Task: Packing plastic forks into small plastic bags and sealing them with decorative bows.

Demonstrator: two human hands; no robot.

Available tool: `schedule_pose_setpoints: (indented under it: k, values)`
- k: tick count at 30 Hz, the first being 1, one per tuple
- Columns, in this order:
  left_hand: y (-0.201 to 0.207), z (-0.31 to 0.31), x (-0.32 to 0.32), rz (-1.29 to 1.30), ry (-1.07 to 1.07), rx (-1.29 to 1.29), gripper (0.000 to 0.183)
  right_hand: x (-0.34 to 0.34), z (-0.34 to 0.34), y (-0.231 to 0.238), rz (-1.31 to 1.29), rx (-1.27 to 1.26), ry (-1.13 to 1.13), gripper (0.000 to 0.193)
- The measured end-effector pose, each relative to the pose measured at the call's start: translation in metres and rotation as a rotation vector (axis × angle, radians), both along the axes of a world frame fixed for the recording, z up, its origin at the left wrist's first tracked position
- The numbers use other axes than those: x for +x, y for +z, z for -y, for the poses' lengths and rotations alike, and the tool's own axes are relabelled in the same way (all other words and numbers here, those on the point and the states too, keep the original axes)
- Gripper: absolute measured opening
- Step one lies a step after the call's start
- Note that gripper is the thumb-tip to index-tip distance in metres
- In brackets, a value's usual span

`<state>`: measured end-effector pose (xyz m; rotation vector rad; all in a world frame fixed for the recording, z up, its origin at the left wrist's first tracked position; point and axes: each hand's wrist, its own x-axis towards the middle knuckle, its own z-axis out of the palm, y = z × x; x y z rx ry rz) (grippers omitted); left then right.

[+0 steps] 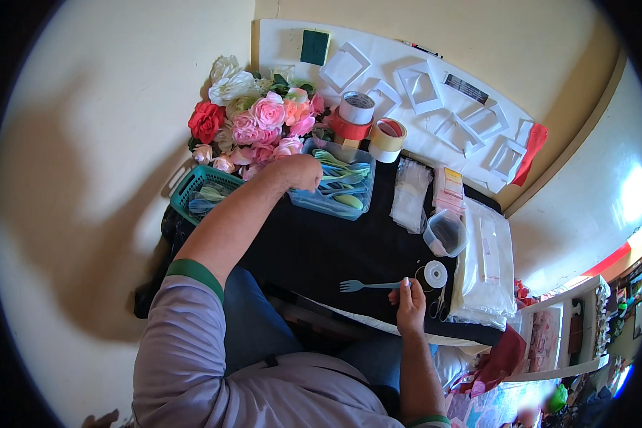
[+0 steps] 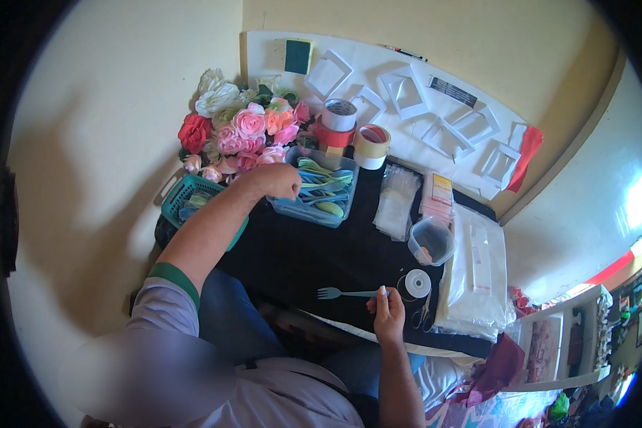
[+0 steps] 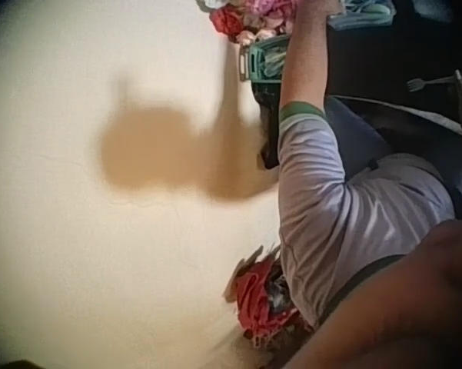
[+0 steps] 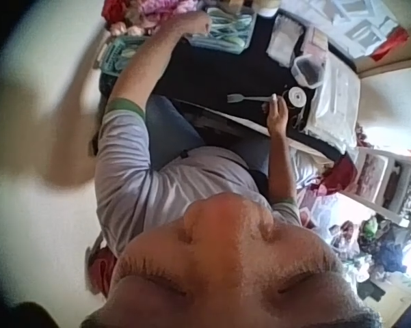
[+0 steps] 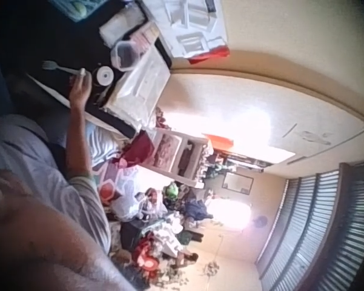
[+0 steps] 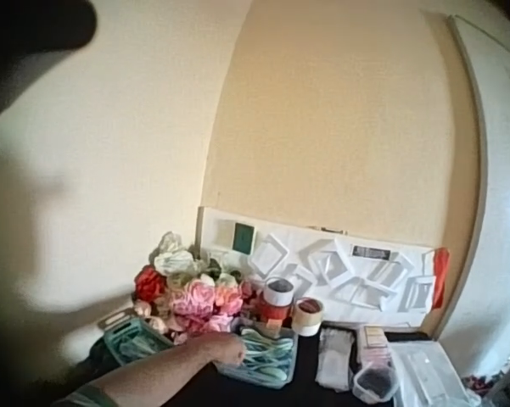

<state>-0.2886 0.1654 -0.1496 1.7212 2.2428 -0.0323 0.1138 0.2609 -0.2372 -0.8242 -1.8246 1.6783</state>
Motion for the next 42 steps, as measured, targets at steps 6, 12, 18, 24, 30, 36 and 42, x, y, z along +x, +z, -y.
schedule_pose_setpoints:
  k: [6, 12, 18, 24, 30, 36, 42]
  values:
    - [0.031, 0.023, 0.020, 0.049, 0.049, 0.522, 0.020, 0.001, -0.002, -0.007, -0.050, -0.002, 0.004, 0.028]
    - [0.014, 0.031, 0.118, 0.339, -0.044, 0.685, 0.018, 0.002, 0.001, 0.000, 0.009, 0.006, 0.008, 0.028]
    - [-0.044, 0.039, 0.179, 0.583, -0.077, 0.568, 0.017, -0.002, -0.001, 0.000, 0.013, -0.008, 0.000, 0.027]
    - [-0.070, 0.036, 0.192, 0.715, 0.132, 0.620, 0.016, 0.002, -0.003, -0.003, -0.015, -0.045, 0.004, 0.026]
    - [-0.067, 0.037, 0.197, 0.548, 0.128, 0.561, 0.016, 0.001, -0.004, 0.000, -0.038, -0.082, 0.044, 0.029]
    - [-0.055, 0.037, 0.205, 0.620, 0.110, 0.517, 0.016, 0.000, -0.005, 0.000, -0.044, -0.076, 0.009, 0.030]
    - [-0.059, 0.049, 0.219, 0.995, 0.331, 0.469, 0.019, -0.001, -0.005, -0.006, -0.225, -0.135, 0.009, 0.034]
